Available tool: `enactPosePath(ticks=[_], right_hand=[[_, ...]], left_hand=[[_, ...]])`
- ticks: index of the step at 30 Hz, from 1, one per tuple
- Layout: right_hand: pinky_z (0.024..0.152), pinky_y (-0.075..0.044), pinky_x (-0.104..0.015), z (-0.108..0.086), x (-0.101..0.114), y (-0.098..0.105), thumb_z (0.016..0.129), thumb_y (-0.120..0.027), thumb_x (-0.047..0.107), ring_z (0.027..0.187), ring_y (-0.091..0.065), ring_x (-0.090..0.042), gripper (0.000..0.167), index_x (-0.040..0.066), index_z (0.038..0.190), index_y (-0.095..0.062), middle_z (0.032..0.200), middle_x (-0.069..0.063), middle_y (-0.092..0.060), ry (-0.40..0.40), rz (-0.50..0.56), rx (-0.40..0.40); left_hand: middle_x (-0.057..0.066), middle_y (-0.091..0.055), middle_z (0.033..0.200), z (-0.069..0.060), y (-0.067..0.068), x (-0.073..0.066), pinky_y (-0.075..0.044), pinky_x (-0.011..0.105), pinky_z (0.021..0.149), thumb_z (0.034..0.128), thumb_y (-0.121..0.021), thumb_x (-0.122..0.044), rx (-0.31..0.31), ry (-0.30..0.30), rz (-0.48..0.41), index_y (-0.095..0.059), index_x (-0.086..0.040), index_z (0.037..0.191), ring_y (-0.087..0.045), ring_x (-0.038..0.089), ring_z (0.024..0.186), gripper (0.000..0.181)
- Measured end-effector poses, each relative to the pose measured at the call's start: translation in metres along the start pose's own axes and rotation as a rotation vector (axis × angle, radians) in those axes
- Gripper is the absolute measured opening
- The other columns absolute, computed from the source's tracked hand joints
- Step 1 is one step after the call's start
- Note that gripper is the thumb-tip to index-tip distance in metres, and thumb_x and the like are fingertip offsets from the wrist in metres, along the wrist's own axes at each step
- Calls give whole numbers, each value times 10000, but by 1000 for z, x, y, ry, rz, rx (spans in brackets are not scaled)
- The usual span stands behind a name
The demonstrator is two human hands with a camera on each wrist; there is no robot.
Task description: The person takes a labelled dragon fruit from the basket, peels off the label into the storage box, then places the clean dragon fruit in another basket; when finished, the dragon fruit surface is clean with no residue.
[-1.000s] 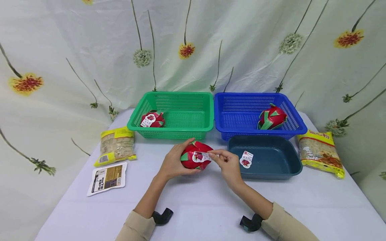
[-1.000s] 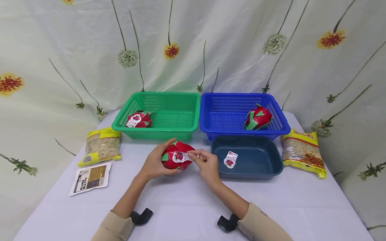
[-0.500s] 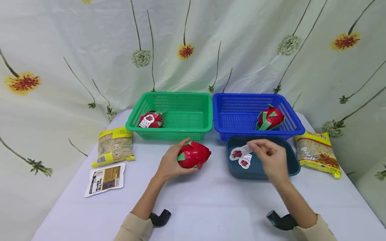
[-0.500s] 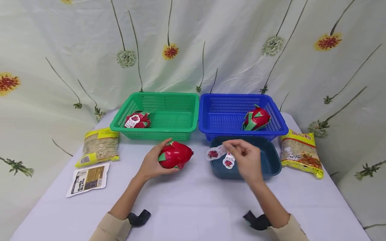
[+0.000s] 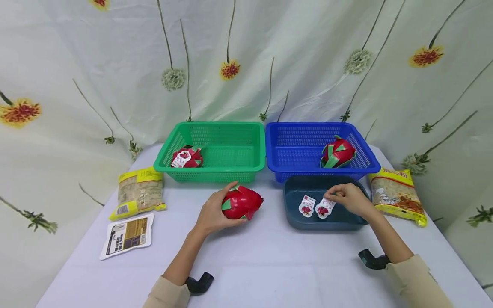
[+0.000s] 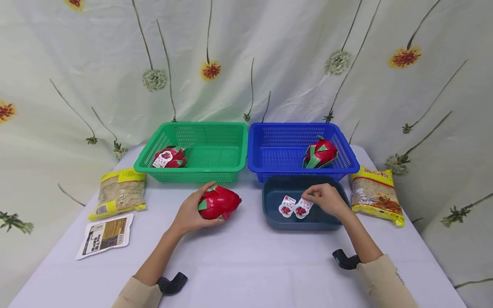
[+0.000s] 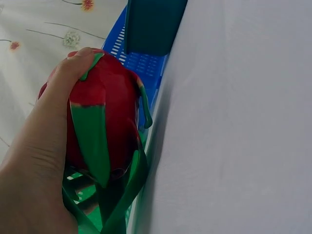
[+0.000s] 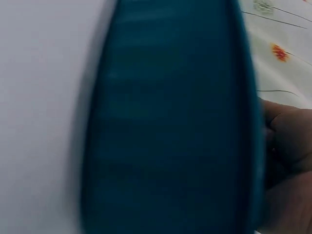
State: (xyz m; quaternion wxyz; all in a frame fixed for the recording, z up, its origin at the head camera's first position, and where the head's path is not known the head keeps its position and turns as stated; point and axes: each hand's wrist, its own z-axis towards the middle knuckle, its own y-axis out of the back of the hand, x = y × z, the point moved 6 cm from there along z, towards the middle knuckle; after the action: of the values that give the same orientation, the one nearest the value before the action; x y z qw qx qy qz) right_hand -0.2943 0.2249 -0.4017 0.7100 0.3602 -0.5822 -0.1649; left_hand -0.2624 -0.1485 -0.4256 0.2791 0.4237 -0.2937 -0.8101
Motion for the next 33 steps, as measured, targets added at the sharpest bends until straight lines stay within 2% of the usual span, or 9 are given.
enactPosePath(ticks=[5,8,12,15,19,22,24,26,33], right_hand=[[426,-253,-230,13,-8,-14,835,-687,183,488,-330,-135,180,33,932,-706,534,28,-339,1,-156,-18],[444,-268,-238,17,-12,-20,787,-736,208,504,-341,-134,235,49,959,-708,548,17,-355,-14,-247,21],[519,-401,-292,18,-17,-26,744,-772,244,582,-411,-147,350,58,1031,-698,649,-62,-527,-2,-350,96],[609,-492,-357,16,-18,-27,739,-774,268,647,-474,-166,438,47,1103,-672,857,-154,-645,13,-407,111],[555,-485,-323,11,-15,-24,735,-772,311,599,-475,-162,565,35,1201,-611,803,-141,-635,21,-469,72],[465,-382,-254,7,-12,-23,725,-780,310,510,-392,-132,544,30,1167,-634,596,-25,-497,44,-458,27],[441,-323,-225,5,-11,-23,719,-783,316,485,-332,-110,496,36,1112,-668,555,30,-423,72,-451,12],[440,-269,-228,4,-12,-25,722,-775,343,478,-311,-109,509,40,1117,-670,532,51,-352,62,-437,44],[469,-310,-256,5,-23,-31,744,-729,444,543,-388,-148,677,67,1279,-553,596,-15,-444,-42,-441,176]], left_hand=[[-9,-573,1124,-1,0,2,-528,369,700,568,-797,-568,7,18,-1,-340,-345,1400,-526,167,1006,974],[-14,-571,1127,-2,-1,3,-526,372,705,567,-794,-574,8,27,1,-345,-331,1401,-524,163,1009,978],[-21,-577,1118,-2,0,3,-521,373,712,555,-805,-561,1,31,4,-371,-292,1397,-526,156,1005,985],[-21,-575,1123,-2,0,3,-523,377,713,558,-801,-568,2,29,7,-360,-312,1399,-525,155,1009,983],[-15,-572,1136,-2,0,2,-522,386,721,565,-786,-591,3,31,3,-335,-360,1401,-522,157,1018,977],[-9,-571,1142,-3,0,2,-520,388,727,568,-777,-604,7,34,-5,-343,-342,1403,-522,160,1021,976],[-3,-570,1143,-3,0,2,-521,392,725,570,-776,-605,13,40,-10,-348,-326,1404,-522,167,1020,978],[-6,-563,1150,-3,0,3,-521,394,726,563,-778,-611,19,54,-16,-348,-327,1405,-515,167,1027,987],[-17,-538,1179,-2,0,3,-510,385,754,547,-792,-612,68,73,-63,-330,-370,1404,-484,165,1056,1004]])
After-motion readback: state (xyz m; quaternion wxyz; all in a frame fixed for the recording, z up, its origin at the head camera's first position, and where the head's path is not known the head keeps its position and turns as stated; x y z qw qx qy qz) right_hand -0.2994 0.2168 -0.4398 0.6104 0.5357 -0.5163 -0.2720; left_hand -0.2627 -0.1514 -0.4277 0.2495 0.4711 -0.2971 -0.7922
